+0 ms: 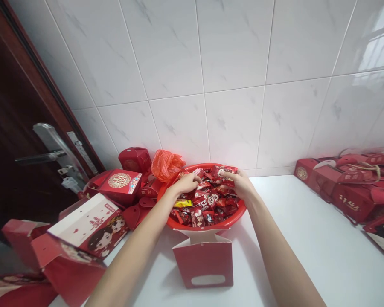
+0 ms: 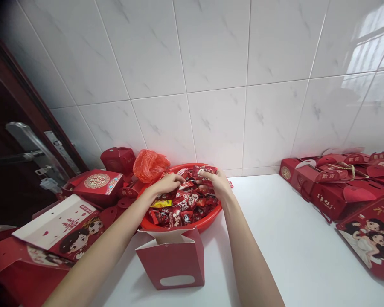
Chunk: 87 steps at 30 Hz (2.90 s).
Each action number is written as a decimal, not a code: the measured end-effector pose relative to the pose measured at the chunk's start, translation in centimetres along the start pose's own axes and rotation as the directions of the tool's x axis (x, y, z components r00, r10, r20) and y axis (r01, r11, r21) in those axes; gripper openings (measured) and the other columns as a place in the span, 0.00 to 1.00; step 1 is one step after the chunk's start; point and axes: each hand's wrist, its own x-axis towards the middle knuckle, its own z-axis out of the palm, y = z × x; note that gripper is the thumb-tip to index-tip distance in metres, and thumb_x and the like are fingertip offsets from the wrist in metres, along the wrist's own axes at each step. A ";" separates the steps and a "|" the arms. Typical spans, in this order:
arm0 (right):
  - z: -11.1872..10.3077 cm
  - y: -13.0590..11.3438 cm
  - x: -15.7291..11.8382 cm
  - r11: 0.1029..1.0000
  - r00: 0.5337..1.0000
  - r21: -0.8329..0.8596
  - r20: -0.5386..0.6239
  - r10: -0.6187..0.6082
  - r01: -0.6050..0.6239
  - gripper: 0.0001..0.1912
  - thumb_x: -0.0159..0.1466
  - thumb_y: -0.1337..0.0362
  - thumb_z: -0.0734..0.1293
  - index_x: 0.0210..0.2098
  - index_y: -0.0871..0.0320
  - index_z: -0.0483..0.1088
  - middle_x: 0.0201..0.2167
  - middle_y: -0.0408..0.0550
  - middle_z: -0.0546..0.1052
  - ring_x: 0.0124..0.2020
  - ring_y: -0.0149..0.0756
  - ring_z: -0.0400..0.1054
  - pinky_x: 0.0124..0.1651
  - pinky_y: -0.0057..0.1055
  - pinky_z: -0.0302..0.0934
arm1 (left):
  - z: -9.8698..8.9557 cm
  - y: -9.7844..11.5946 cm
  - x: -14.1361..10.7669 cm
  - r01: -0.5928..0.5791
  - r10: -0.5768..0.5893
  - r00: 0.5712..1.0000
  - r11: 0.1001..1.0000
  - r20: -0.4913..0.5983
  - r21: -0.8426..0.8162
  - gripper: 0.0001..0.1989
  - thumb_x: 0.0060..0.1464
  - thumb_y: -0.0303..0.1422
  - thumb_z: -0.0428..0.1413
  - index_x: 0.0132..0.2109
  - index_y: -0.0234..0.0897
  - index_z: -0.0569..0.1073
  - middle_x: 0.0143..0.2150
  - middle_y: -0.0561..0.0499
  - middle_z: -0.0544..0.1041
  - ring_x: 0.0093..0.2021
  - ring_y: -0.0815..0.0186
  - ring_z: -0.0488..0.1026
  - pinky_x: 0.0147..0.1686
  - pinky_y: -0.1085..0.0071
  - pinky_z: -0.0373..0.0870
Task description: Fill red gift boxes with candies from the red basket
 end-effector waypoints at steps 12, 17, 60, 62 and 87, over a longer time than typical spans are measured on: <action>-0.4 0.1 0.4 0.992 0.998 0.117 0.023 -0.060 0.057 0.07 0.45 0.70 0.75 0.23 0.59 0.74 0.26 0.47 0.80 0.31 0.38 0.78 0.37 0.30 0.76 | -0.7 0.7 -0.5 -0.044 0.050 0.998 0.984 0.034 -0.175 0.10 0.43 0.37 0.61 0.32 0.36 0.81 0.33 0.48 0.83 0.35 0.60 0.78 0.40 0.66 0.72; -0.5 0.3 0.7 0.991 0.997 0.117 0.039 -0.065 0.060 0.08 0.44 0.70 0.74 0.23 0.58 0.72 0.25 0.45 0.79 0.32 0.39 0.78 0.41 0.34 0.77 | -1.0 0.9 -0.4 -0.104 0.070 0.991 0.935 -0.113 -0.340 0.16 0.42 0.43 0.65 0.33 0.35 0.81 0.38 0.45 0.84 0.41 0.57 0.78 0.49 0.61 0.71; -0.1 -0.4 -0.5 0.988 0.978 -0.143 0.193 0.084 -0.056 0.09 0.52 0.67 0.77 0.32 0.59 0.76 0.30 0.49 0.82 0.31 0.37 0.77 0.28 0.26 0.72 | -0.1 1.6 0.0 -0.132 0.013 0.938 0.937 -0.347 -0.322 0.17 0.57 0.42 0.58 0.43 0.32 0.82 0.40 0.43 0.84 0.42 0.58 0.80 0.49 0.62 0.75; -0.1 -0.4 -0.4 0.993 0.990 -0.087 0.115 0.085 -0.075 0.05 0.54 0.69 0.74 0.30 0.59 0.75 0.32 0.50 0.83 0.33 0.37 0.79 0.30 0.26 0.74 | -0.5 0.9 0.4 -0.012 -0.097 0.895 0.970 -0.435 -0.241 0.14 0.57 0.35 0.57 0.45 0.32 0.81 0.44 0.42 0.84 0.46 0.58 0.80 0.51 0.62 0.74; 0.0 -0.6 -0.4 0.998 0.998 -0.049 -0.030 0.046 -0.047 0.04 0.53 0.72 0.69 0.24 0.58 0.72 0.26 0.48 0.82 0.28 0.34 0.77 0.30 0.24 0.73 | 0.1 0.8 0.3 0.005 -0.068 0.990 0.893 -0.125 -0.450 0.29 0.39 0.46 0.69 0.47 0.32 0.80 0.45 0.44 0.83 0.43 0.58 0.78 0.44 0.66 0.71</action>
